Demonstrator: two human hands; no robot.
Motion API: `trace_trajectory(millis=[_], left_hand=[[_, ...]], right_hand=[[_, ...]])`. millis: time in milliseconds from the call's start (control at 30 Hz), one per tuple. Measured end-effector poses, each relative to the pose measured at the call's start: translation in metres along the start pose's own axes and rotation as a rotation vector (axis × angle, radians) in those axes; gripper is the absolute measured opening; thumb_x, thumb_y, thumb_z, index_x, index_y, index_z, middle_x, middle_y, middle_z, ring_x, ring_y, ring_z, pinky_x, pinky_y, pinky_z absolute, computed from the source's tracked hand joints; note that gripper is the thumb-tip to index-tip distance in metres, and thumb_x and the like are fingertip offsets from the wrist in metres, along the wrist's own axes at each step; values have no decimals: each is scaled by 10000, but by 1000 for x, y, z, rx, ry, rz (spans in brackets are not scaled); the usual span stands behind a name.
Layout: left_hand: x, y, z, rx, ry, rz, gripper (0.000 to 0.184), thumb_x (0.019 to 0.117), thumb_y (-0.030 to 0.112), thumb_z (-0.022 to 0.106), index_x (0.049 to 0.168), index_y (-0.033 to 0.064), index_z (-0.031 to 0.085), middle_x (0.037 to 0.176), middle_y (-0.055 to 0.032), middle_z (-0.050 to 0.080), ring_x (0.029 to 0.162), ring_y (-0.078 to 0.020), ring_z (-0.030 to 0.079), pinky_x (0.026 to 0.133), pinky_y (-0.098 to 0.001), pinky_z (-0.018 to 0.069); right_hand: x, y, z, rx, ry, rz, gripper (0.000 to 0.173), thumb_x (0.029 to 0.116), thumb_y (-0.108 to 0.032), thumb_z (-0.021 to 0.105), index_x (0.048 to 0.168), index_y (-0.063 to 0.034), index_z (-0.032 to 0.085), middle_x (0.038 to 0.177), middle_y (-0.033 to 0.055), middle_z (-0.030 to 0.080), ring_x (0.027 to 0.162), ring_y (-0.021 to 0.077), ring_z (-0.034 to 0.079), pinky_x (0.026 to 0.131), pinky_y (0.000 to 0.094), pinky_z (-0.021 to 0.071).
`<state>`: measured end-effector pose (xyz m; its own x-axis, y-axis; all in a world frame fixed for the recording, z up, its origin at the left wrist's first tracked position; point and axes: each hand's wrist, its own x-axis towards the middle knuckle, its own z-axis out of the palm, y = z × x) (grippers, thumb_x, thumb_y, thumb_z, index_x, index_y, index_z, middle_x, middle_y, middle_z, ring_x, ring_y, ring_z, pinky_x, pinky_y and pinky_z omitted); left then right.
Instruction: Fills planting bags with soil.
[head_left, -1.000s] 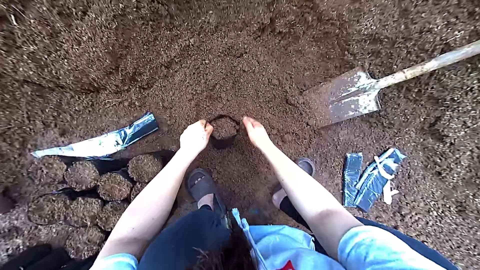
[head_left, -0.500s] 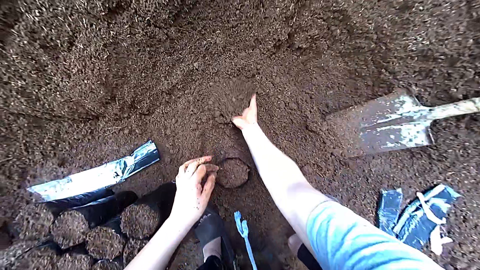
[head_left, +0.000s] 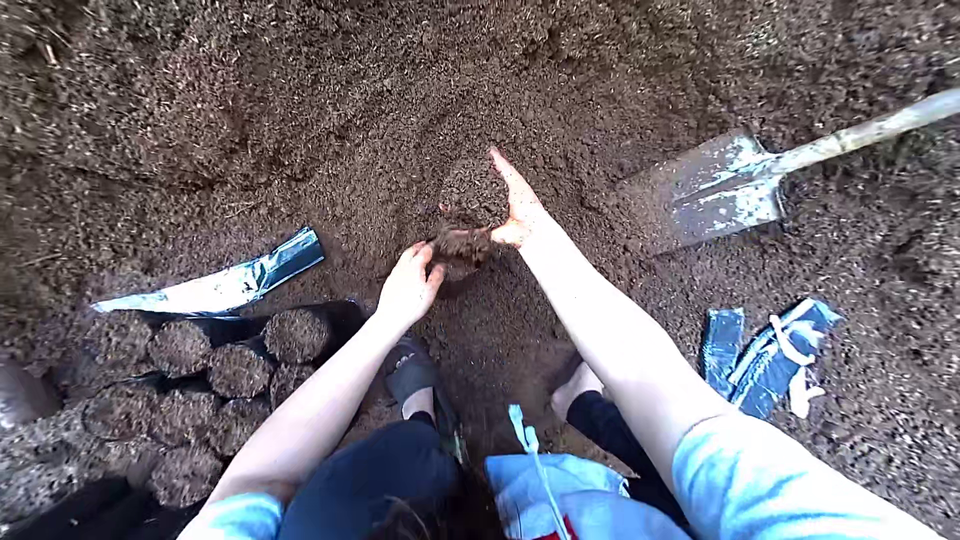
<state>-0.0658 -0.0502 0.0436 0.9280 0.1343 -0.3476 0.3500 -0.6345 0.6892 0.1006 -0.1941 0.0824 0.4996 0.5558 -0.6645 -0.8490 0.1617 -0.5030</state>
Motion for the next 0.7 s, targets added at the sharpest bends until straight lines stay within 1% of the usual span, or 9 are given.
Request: trace_trajectory(millis=[67, 167, 267, 333, 400, 500, 567, 600, 700], left_hand=[[7, 4, -3, -27, 7, -12, 495, 1012, 86, 541, 1503, 39, 500, 1489, -222, 543, 1388, -368, 526, 1159, -572, 401], [13, 8, -12, -32, -30, -13, 591, 981, 32, 567, 1558, 60, 442, 1497, -202, 553, 1389, -368, 533, 1158, -593, 395], [12, 7, -12, 4, -20, 9, 367, 976, 40, 581, 1339, 2, 619, 1265, -258, 669, 1207, -426, 638, 1025, -657, 465], [8, 4, -14, 12, 10, -16, 384, 981, 80, 589, 1358, 8, 605, 1272, -263, 662, 1199, -432, 639, 1014, -653, 470], [2, 0, -17, 33, 33, -119, 515, 999, 238, 623, 1467, 57, 503, 1415, -232, 587, 1274, -416, 602, 1042, -644, 475], [-1, -6, -20, 105, -60, -307, 583, 1033, 513, 528, 1345, 21, 554, 1276, -276, 634, 1169, -458, 645, 916, -699, 501], [4, -7, -19, 89, -172, -336, 591, 1090, 508, 388, 1237, -1, 650, 1194, -272, 675, 1166, -450, 642, 935, -710, 471], [9, -9, -15, 68, -193, -319, 566, 1107, 456, 352, 1176, -10, 665, 1145, -264, 681, 1131, -439, 648, 920, -695, 471], [11, -4, -7, 5, -181, -255, 471, 1123, 336, 361, 1094, -45, 636, 1073, -269, 655, 1070, -422, 643, 910, -655, 467]], right_hand=[[-15, 5, 4, -111, 22, -30, 639, 1013, -647, 429, 1472, -205, 471, 1309, 145, 623, 1159, 333, 636, 909, 577, 561], [-21, 21, 8, -344, 11, -250, 458, 1064, -364, 541, 1448, -121, 483, 1154, 121, 683, 975, 226, 696, 836, 422, 602], [-25, 24, 16, -616, 35, -424, 353, 1025, -153, 624, 1346, -30, 543, 1164, 132, 651, 972, 169, 667, 868, 357, 577], [-28, 15, 13, -877, 88, -518, 321, 1013, -135, 629, 1301, -3, 577, 1220, 146, 637, 1065, 163, 639, 948, 342, 538], [-27, 2, -3, -1306, 166, -530, 309, 995, -183, 648, 1246, -3, 645, 1282, 197, 642, 1219, 278, 606, 1072, 479, 464], [-19, 11, -25, -1683, 172, -288, 476, 940, -423, 714, 1234, -50, 693, 1342, 258, 603, 1312, 452, 507, 1084, 698, 344], [-14, 28, -27, -1782, 141, -101, 644, 965, -516, 645, 1412, -56, 594, 1486, 263, 495, 1391, 454, 451, 1101, 694, 358], [-11, 36, -26, -1829, 142, -79, 601, 1020, -486, 549, 1452, -69, 562, 1509, 224, 496, 1404, 404, 469, 1108, 655, 384], [-19, 52, -18, -1891, 220, -153, 429, 1093, -292, 404, 1387, -56, 608, 1436, 161, 591, 1347, 336, 554, 1074, 593, 447]])
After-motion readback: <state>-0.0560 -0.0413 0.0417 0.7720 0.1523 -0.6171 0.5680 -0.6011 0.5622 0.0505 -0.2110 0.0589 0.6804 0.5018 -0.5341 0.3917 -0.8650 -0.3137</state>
